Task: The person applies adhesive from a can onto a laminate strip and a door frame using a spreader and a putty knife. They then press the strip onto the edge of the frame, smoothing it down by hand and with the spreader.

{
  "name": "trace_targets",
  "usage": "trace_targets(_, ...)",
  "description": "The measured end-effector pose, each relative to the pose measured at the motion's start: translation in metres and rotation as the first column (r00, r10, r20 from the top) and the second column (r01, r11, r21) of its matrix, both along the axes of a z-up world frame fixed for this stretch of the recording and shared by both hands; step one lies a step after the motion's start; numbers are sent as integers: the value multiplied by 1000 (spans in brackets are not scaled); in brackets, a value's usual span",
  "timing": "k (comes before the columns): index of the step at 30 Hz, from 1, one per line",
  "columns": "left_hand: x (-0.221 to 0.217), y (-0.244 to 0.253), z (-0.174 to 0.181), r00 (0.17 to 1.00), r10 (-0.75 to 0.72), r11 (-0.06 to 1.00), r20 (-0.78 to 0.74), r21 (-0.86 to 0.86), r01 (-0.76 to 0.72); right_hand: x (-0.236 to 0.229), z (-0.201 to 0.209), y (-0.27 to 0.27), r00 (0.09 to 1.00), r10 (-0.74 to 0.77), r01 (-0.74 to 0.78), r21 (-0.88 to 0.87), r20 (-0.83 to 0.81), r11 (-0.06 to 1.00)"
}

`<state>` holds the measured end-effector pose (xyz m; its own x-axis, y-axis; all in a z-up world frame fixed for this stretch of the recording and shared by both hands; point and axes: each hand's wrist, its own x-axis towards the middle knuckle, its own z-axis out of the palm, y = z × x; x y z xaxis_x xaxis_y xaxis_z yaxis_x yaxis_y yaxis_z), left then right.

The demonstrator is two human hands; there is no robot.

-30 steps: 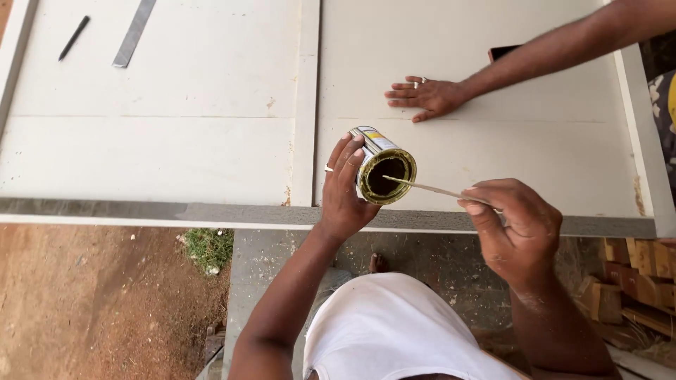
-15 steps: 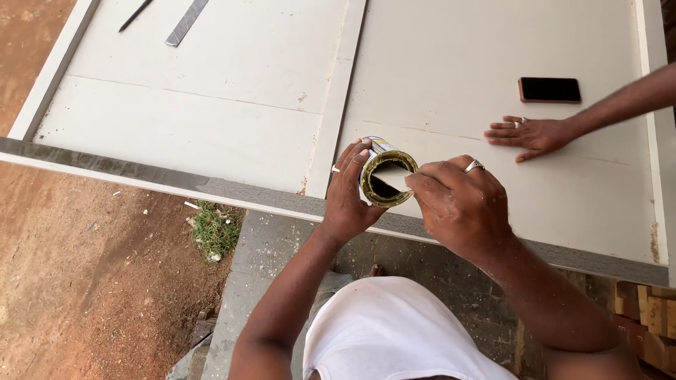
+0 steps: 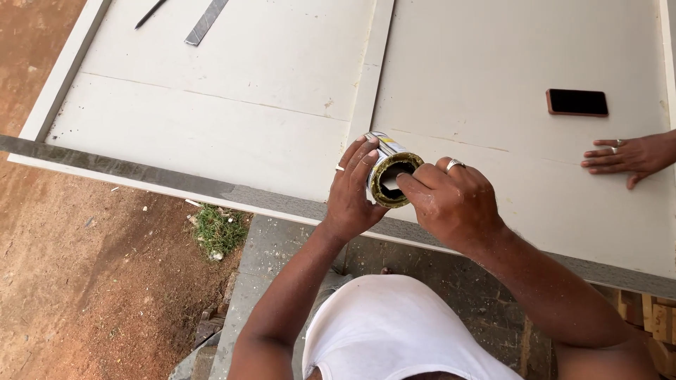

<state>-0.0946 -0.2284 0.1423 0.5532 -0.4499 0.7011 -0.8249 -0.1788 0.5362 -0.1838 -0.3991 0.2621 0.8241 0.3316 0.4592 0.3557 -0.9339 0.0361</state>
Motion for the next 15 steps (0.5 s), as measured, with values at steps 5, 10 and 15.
trace_targets(5, 22, 18, 1, 999, -4, 1000, 36, 1, 4, 22, -5, 20, 996, -1, 4, 31, -94, 1000)
trace_targets(10, 39, 29, -1, 994, 35, 999, 105, 12, -36, 41, -1, 36, 961, -35, 103, 238, -274, 966)
trace_targets(15, 48, 43, -16, 985, 91, 994, 149, 52, -100, 58, -23, 44, 957, -7, 136, 427, -291, 894)
